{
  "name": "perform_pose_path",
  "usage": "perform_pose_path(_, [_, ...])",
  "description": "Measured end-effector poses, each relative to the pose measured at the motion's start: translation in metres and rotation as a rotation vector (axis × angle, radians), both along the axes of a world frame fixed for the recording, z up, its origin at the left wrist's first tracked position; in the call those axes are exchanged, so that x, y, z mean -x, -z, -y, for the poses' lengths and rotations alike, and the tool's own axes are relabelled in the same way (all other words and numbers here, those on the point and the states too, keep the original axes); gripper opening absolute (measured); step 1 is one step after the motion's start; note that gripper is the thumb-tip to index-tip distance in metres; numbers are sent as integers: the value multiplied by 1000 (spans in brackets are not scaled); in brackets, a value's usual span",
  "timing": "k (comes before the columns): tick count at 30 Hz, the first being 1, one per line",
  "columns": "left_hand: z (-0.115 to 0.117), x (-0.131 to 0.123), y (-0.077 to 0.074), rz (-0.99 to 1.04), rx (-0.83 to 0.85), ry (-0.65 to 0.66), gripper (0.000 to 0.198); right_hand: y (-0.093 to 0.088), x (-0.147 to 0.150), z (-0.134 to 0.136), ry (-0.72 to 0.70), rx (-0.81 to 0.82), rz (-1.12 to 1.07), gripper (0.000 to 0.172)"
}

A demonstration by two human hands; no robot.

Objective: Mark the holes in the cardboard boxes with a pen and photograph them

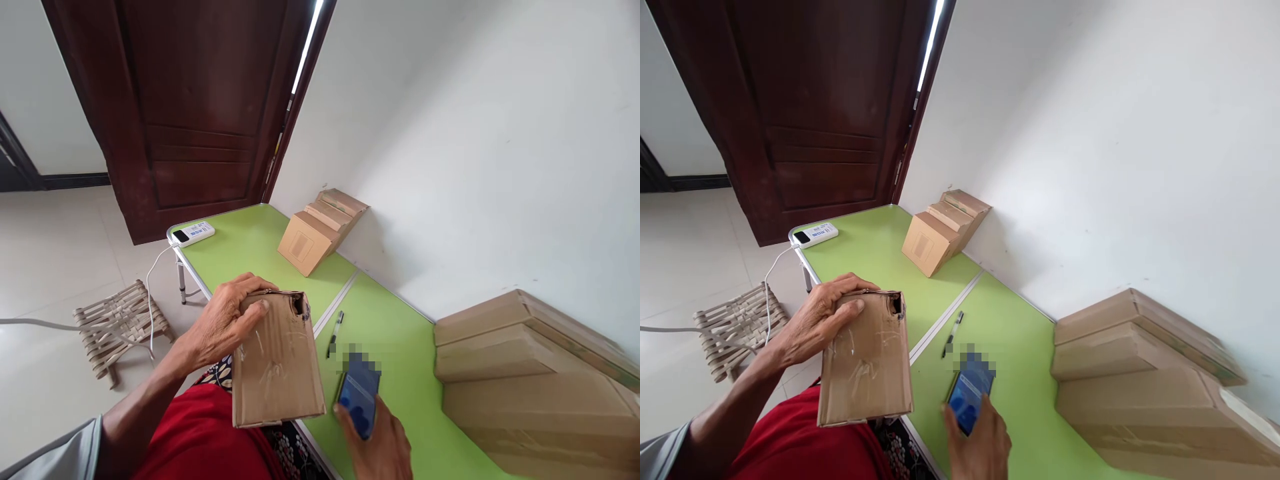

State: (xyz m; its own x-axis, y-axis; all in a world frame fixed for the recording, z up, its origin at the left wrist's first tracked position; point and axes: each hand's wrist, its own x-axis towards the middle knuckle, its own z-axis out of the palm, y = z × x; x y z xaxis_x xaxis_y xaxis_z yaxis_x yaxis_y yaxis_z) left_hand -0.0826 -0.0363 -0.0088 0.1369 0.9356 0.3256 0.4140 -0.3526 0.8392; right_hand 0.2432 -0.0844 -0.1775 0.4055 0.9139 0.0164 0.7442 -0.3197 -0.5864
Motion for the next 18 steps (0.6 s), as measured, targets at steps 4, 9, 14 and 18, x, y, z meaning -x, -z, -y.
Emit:
perform_pose_path(4, [-5,1,6,5,11,-41,36,31,74,23,-320,-292,-367,121])
perform_pose_path(9, [-7,15,18,-36,69,-141,46,40,153,-7,-245,-390,-525,125])
perform_pose_path(14, [-10,47,23,100,141,-35,65,-8,156,-32,-332,-296,-907,116])
perform_pose_path(18, [-27,63,32,275,140,201,71,-53,143,-40,-169,79,-1484,88])
